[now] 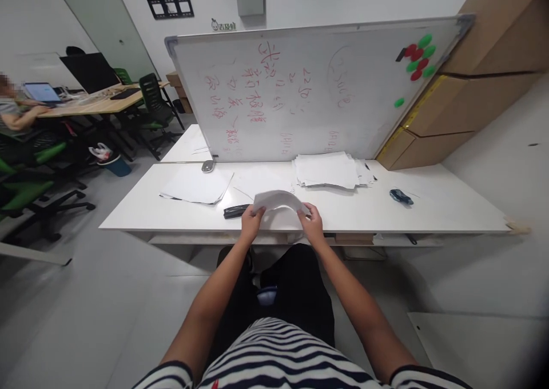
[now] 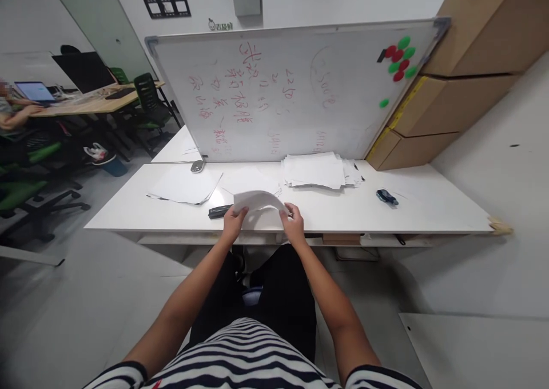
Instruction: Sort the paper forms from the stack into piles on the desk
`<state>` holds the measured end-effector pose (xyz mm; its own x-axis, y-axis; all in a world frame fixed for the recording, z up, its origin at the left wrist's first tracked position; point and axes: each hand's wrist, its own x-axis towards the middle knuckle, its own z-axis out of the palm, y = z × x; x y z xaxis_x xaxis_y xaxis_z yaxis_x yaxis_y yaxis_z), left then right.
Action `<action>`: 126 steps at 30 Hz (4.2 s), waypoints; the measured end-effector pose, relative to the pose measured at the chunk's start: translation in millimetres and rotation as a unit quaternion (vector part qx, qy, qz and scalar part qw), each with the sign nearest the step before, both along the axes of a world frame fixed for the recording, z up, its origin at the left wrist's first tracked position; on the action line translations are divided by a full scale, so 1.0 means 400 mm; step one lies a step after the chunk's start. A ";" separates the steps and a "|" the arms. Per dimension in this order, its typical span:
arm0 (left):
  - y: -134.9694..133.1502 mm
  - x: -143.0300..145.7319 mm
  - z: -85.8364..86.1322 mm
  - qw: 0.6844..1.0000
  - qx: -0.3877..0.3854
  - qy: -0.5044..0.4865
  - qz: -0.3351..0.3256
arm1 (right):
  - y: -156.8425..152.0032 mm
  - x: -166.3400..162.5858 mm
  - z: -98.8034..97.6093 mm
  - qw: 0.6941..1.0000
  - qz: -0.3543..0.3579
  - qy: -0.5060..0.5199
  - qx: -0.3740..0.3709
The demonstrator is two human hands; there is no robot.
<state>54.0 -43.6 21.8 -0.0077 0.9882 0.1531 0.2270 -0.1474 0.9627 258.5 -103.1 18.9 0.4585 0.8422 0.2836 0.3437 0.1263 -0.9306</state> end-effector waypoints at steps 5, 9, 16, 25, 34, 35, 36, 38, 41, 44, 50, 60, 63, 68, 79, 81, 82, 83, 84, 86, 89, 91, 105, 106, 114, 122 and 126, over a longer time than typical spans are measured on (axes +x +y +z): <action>-0.008 -0.011 -0.001 0.999 0.010 0.042 -0.015 | 0.019 0.017 0.012 0.999 0.025 0.020 -0.018; -0.018 -0.022 0.013 0.999 -0.001 0.021 -0.048 | 0.018 0.029 -0.012 0.996 0.022 0.080 -0.036; -0.040 -0.021 -0.020 0.999 0.015 -0.036 0.009 | 0.004 0.009 -0.064 0.992 0.003 0.121 -0.035; -0.038 -0.006 -0.035 0.998 0.018 0.055 -0.017 | 0.019 -0.002 -0.064 0.985 0.016 0.173 0.000; -0.027 -0.004 -0.032 0.996 -0.026 -0.049 -0.064 | 0.049 0.048 -0.045 0.978 0.058 0.199 -0.026; -0.024 -0.003 -0.031 0.995 -0.036 -0.061 -0.067 | 0.053 0.051 -0.042 0.977 0.066 0.201 -0.030; -0.021 -0.001 -0.031 0.994 -0.044 -0.068 -0.071 | 0.056 0.054 -0.039 0.976 0.080 0.201 -0.028; -0.015 0.000 -0.031 0.993 -0.056 -0.067 -0.075 | 0.060 0.055 -0.033 0.976 0.102 0.193 -0.019; -0.009 0.003 -0.037 0.993 -0.073 -0.061 -0.074 | 0.056 0.053 -0.031 0.979 0.103 0.177 -0.016; -0.011 0.007 -0.046 0.991 -0.090 -0.070 -0.066 | 0.048 0.051 -0.036 0.978 0.097 0.180 -0.038; -0.030 -0.009 -0.024 0.992 -0.088 -0.047 -0.083 | -0.002 0.056 -0.026 0.990 0.065 0.074 -0.102; -0.146 -0.111 -0.002 0.968 -0.038 0.248 -0.007 | -0.217 0.022 -0.098 0.966 0.108 0.062 -0.226; -0.112 -0.124 0.023 0.942 0.078 0.326 0.029 | -0.235 0.020 -0.120 0.961 0.063 0.120 -0.241; 0.026 -0.153 0.018 0.898 0.133 0.420 -0.007 | -0.228 0.009 -0.100 0.951 0.057 0.197 -0.231; 0.077 -0.214 -0.019 0.906 0.136 0.388 -0.103 | -0.176 -0.018 -0.059 0.939 0.072 0.251 -0.222; 0.083 -0.220 -0.013 0.910 0.125 0.377 -0.118 | -0.170 -0.025 -0.059 0.939 0.073 0.257 -0.217; 0.086 -0.223 -0.012 0.912 0.122 0.372 -0.122 | -0.168 -0.029 -0.059 0.938 0.078 0.260 -0.215; 0.088 -0.225 -0.010 0.914 0.120 0.368 -0.126 | -0.166 -0.033 -0.059 0.937 0.084 0.263 -0.214; 0.091 -0.226 -0.010 0.915 0.119 0.364 -0.128 | -0.163 -0.037 -0.060 0.937 0.089 0.263 -0.213; 0.093 -0.227 -0.009 0.917 0.113 0.360 -0.128 | -0.157 -0.045 -0.064 0.937 0.095 0.259 -0.214; 0.094 -0.227 -0.008 0.918 0.103 0.360 -0.128 | -0.146 -0.056 -0.069 0.937 0.098 0.253 -0.220; 0.093 -0.228 -0.007 0.920 0.104 0.355 -0.129 | -0.138 -0.065 -0.070 0.934 0.105 0.254 -0.229; 0.085 -0.236 0.043 0.904 0.088 0.379 -0.179 | -0.098 -0.098 -0.068 0.934 0.148 0.234 -0.226; 0.088 -0.236 0.055 0.901 0.073 0.379 -0.198 | -0.095 -0.096 -0.068 0.935 0.148 0.231 -0.226; 0.158 -0.140 0.104 0.957 0.088 0.267 -0.066 | -0.095 -0.087 -0.074 0.933 0.156 0.250 -0.208; 0.194 -0.061 0.018 0.903 0.111 0.414 -0.036 | -0.087 -0.095 -0.119 0.930 0.116 0.279 -0.209; 0.184 -0.048 0.005 0.899 0.158 0.409 0.006 | -0.080 -0.106 -0.157 0.925 0.102 0.306 -0.201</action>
